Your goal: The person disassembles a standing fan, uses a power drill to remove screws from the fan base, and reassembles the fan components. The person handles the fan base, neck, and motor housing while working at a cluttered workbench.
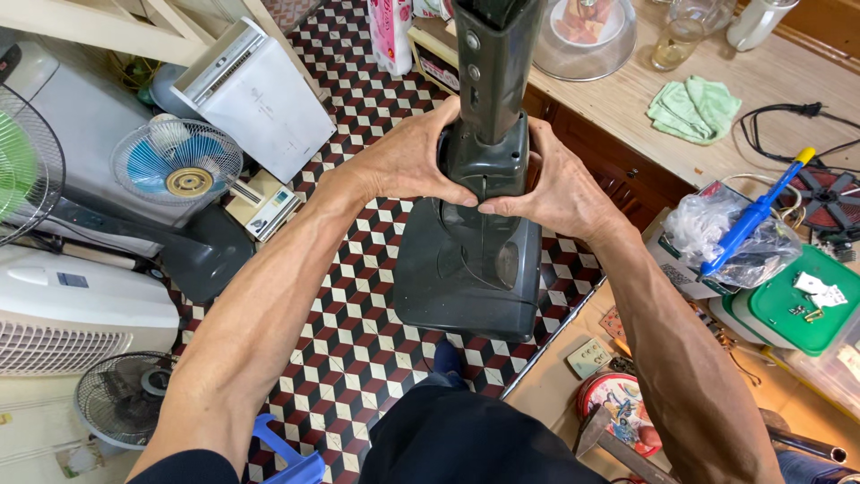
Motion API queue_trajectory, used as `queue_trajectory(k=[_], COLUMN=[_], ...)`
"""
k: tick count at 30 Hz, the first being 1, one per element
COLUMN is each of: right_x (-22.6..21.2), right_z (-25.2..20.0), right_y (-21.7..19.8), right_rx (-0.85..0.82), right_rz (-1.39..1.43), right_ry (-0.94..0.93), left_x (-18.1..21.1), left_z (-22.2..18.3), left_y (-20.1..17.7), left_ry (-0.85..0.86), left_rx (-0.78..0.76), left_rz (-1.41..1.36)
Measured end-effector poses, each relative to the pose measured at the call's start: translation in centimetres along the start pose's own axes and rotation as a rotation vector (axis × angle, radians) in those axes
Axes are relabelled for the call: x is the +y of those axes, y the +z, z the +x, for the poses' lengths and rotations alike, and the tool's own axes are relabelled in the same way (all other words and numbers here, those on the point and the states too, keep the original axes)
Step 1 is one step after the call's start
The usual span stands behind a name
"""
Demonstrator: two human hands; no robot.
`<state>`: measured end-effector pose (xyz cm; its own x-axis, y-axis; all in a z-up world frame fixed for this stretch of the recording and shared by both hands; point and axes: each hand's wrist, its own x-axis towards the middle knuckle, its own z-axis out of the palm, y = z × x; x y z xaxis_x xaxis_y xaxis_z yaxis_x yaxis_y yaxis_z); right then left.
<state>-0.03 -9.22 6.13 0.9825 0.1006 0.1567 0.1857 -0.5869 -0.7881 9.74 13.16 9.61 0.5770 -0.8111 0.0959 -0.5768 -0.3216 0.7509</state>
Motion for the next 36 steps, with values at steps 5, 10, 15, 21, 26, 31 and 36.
queue_trajectory(k=[5,10,15,21,26,31,36], right_x=[0.3,1.1,1.3,0.8,1.5,1.6,1.0], right_z=[0.6,-0.1,-0.5,-0.3,-0.8,-0.7,-0.1], right_y=[-1.0,-0.8,-0.3,-1.0,-0.8,-0.3,-0.9], right_rx=[-0.077,-0.038,-0.014,-0.058,-0.046,-0.028,-0.032], right_rz=[-0.108,-0.010,0.036,0.074,0.101,0.104,0.110], right_ry=[0.013,-0.056,-0.052,-0.051,-0.061,-0.060,0.016], left_x=[-0.3,-1.0,-2.3,-3.1,-3.9,-4.1,-3.4], left_z=[-0.2,0.1,-0.4,-0.3,-0.2,-0.2,0.1], left_y=[-0.3,0.4,1.3,1.0,1.3,1.5,1.1], left_ry=[-0.087,-0.019,0.053,0.108,0.175,0.159,0.013], left_rx=[-0.057,-0.036,0.032,0.006,0.027,0.063,-0.005], left_rz=[0.002,-0.069,-0.029,-0.060,0.027,0.077,-0.071])
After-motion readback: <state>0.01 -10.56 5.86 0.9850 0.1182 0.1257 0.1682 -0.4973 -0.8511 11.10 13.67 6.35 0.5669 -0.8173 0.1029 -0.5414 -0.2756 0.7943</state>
